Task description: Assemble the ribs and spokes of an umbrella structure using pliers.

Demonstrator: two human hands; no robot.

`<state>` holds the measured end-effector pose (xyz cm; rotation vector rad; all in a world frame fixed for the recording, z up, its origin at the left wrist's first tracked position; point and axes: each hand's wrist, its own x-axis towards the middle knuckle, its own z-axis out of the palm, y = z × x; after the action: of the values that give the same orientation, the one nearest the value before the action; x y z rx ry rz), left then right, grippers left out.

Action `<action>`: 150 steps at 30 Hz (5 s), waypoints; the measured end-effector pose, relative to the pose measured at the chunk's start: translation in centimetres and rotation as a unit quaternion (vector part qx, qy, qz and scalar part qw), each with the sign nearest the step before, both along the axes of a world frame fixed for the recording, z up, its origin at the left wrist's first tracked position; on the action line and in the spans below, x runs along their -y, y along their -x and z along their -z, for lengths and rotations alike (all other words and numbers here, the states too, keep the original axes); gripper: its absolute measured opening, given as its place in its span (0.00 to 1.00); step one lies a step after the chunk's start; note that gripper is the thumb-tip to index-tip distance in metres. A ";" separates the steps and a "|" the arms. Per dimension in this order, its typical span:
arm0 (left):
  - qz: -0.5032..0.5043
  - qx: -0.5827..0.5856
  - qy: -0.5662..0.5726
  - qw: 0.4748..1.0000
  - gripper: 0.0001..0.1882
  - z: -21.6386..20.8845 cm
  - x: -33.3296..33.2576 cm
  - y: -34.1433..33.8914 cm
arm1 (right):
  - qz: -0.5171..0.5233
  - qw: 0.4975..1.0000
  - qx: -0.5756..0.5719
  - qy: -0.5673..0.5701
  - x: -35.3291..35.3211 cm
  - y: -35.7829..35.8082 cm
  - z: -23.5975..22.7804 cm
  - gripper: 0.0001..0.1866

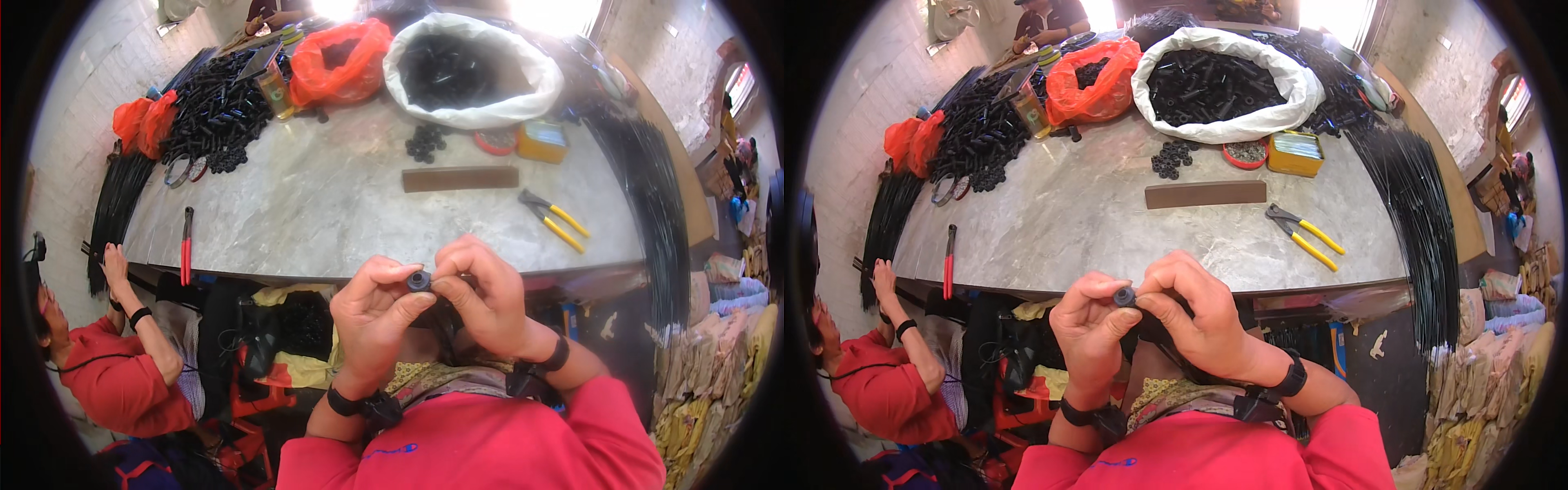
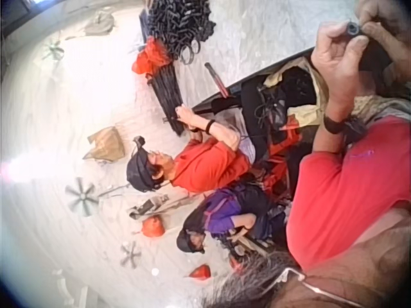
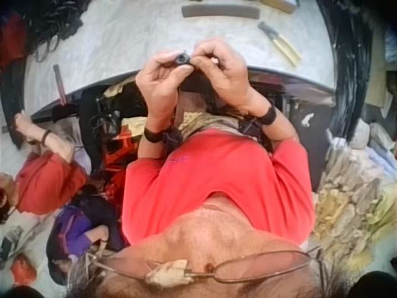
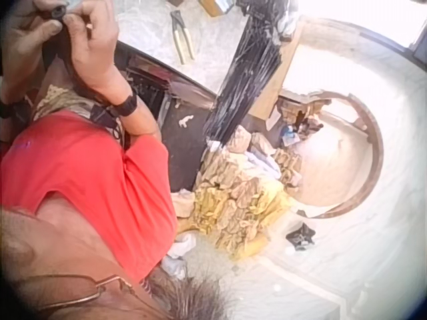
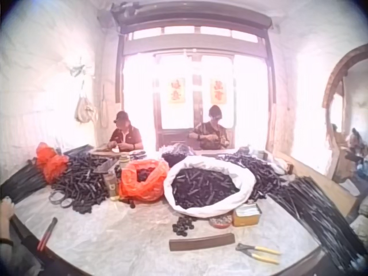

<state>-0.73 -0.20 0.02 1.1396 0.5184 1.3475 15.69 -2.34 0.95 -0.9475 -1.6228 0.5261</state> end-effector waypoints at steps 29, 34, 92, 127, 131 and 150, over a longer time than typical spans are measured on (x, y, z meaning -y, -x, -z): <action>0.022 -0.001 0.001 1.000 0.17 0.2 -0.2 0.3 | -0.124 0.981 -0.080 0.129 -0.2 -1.0 -0.4 0.04; 0.017 -0.003 0.016 1.000 0.18 0.1 -0.1 0.0 | -0.113 0.984 -0.056 0.130 -0.1 -1.4 -0.9 0.03; 0.117 0.065 -0.019 0.991 0.13 2.2 -3.0 1.6 | 0.226 0.908 0.254 0.245 -0.7 -21.6 6.7 0.15; 0.104 0.051 0.046 0.992 0.15 1.6 -2.5 0.9 | -0.181 0.783 0.277 0.526 1.9 -5.8 -12.6 0.14; 0.092 0.040 0.002 0.995 0.14 1.3 -1.8 -0.1 | -0.184 0.773 0.279 0.539 2.0 -6.0 -11.8 0.14; 0.144 0.040 -0.056 0.987 0.15 1.1 -1.5 0.5 | -0.303 0.763 0.207 0.533 1.4 -8.1 -10.6 0.26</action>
<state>-1.23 1.29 -1.11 1.1965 0.2121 1.1747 23.82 -3.73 11.55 -1.3883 -2.0197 1.9554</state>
